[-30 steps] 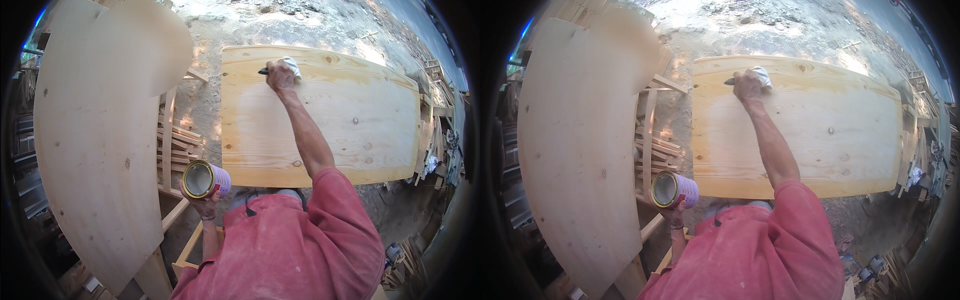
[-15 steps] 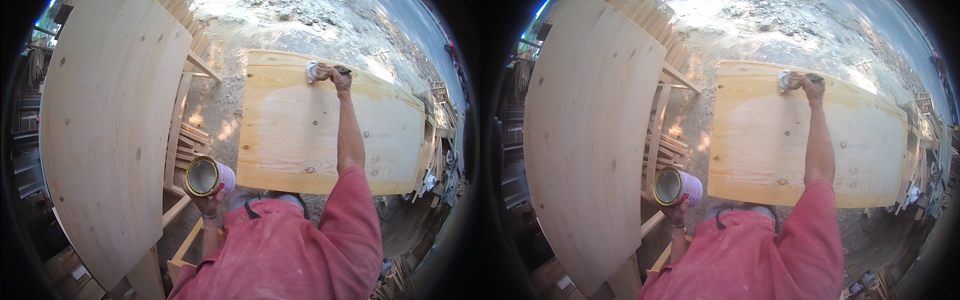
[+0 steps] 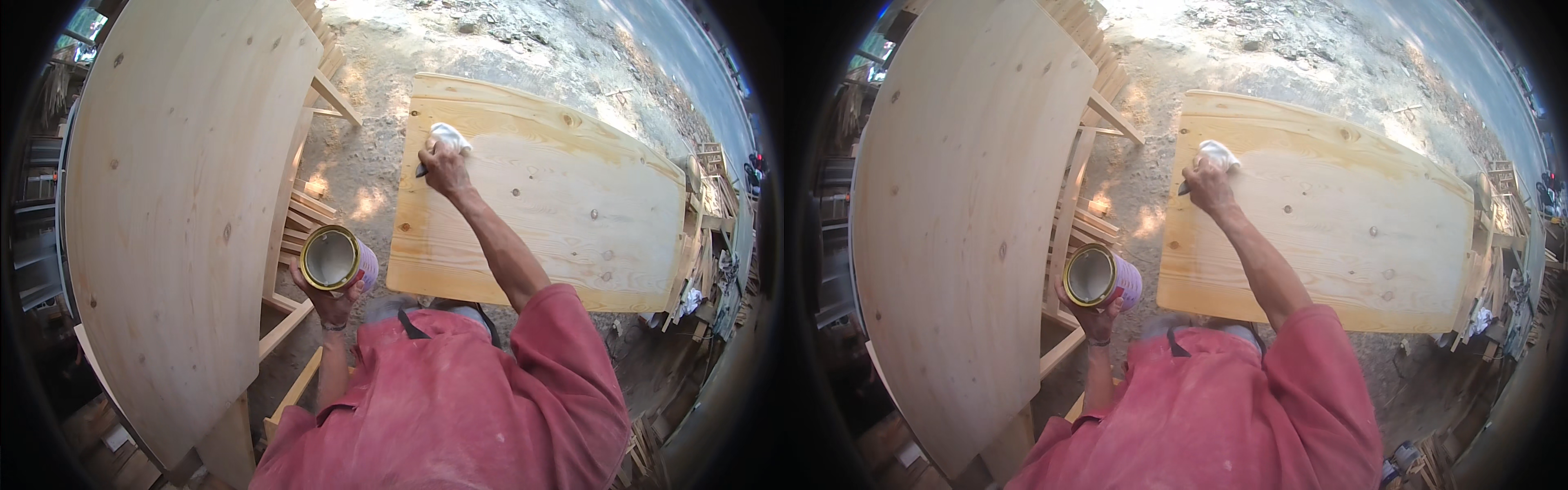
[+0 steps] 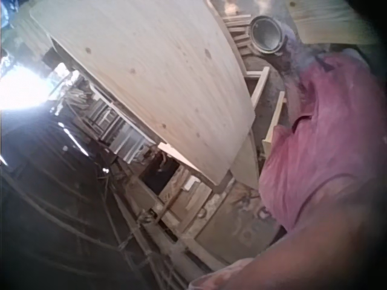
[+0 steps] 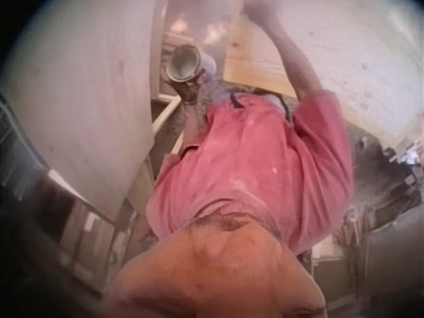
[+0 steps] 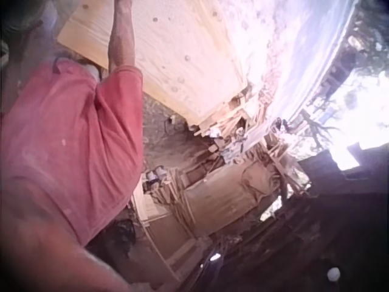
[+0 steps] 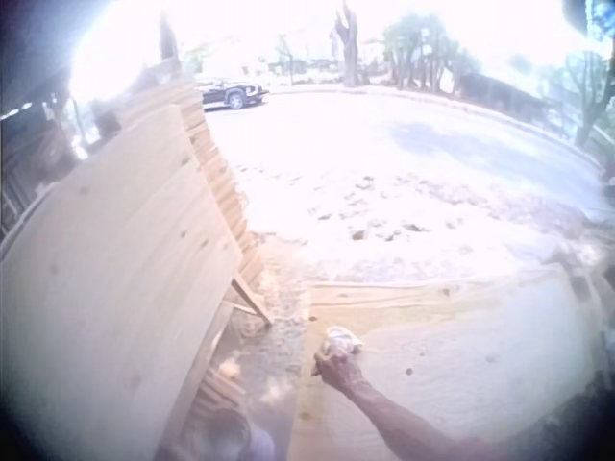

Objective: The person applies a clear finish to the surface of a wooden tabletop using a paintbrush, dipping the brush into a metal can between strokes.

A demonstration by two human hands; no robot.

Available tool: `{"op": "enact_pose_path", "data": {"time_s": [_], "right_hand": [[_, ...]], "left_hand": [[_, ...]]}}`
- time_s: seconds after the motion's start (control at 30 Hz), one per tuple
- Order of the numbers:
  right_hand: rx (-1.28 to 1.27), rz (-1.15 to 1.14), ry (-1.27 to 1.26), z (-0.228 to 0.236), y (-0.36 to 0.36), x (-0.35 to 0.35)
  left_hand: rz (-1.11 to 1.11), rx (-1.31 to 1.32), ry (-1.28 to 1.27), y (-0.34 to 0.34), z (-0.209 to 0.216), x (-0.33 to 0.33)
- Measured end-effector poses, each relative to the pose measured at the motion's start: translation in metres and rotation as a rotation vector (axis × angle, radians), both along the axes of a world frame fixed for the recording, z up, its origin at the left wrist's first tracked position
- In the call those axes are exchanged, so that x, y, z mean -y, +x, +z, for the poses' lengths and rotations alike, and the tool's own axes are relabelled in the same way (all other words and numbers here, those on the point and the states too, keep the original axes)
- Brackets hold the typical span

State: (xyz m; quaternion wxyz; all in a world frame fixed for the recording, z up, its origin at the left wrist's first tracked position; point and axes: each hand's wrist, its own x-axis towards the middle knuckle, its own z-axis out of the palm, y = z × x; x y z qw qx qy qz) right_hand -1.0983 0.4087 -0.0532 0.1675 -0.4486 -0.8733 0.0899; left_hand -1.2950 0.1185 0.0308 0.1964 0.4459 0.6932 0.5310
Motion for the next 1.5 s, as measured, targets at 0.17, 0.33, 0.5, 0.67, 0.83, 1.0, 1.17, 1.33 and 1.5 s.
{"op": "enact_pose_path", "data": {"time_s": [0.17, 0.33, 0.5, 0.67, 0.83, 1.0, 1.17, 1.33, 1.5], "right_hand": [[-0.674, -0.264, -0.465, 0.044, 0.017, 0.042], [-1.247, -0.439, -0.545, 0.123, 0.081, 0.073], [-1.262, -0.202, -0.491, 0.199, 0.098, 0.142], [-1.108, -0.039, -0.555, 0.197, 0.094, 0.16], [-0.717, 0.031, -0.493, 0.213, 0.105, 0.145], [-0.586, 0.041, -0.528, 0.248, 0.102, 0.127], [-0.416, -0.053, -0.64, 0.247, 0.083, 0.119], [-0.104, -0.142, -0.479, 0.22, 0.059, 0.142], [-0.029, -0.204, -0.284, 0.204, 0.054, 0.161]], "left_hand": [[-0.146, 0.307, 0.06, 0.01, 0.017, -0.031], [-0.287, -0.044, 0.095, 0.015, 0.001, -0.057], [-0.438, -0.173, 0.11, 0.032, -0.029, -0.075], [-0.536, 0.001, 0.217, 0.054, -0.016, -0.09], [-0.633, -0.065, 0.285, 0.065, -0.009, -0.094], [-0.665, -0.076, 0.385, 0.08, -0.018, -0.095], [-0.653, -0.051, 0.415, 0.088, -0.003, -0.094], [-0.661, -0.015, 0.406, 0.089, -0.016, -0.09], [-0.632, -0.042, 0.4, 0.089, -0.021, -0.087]]}}
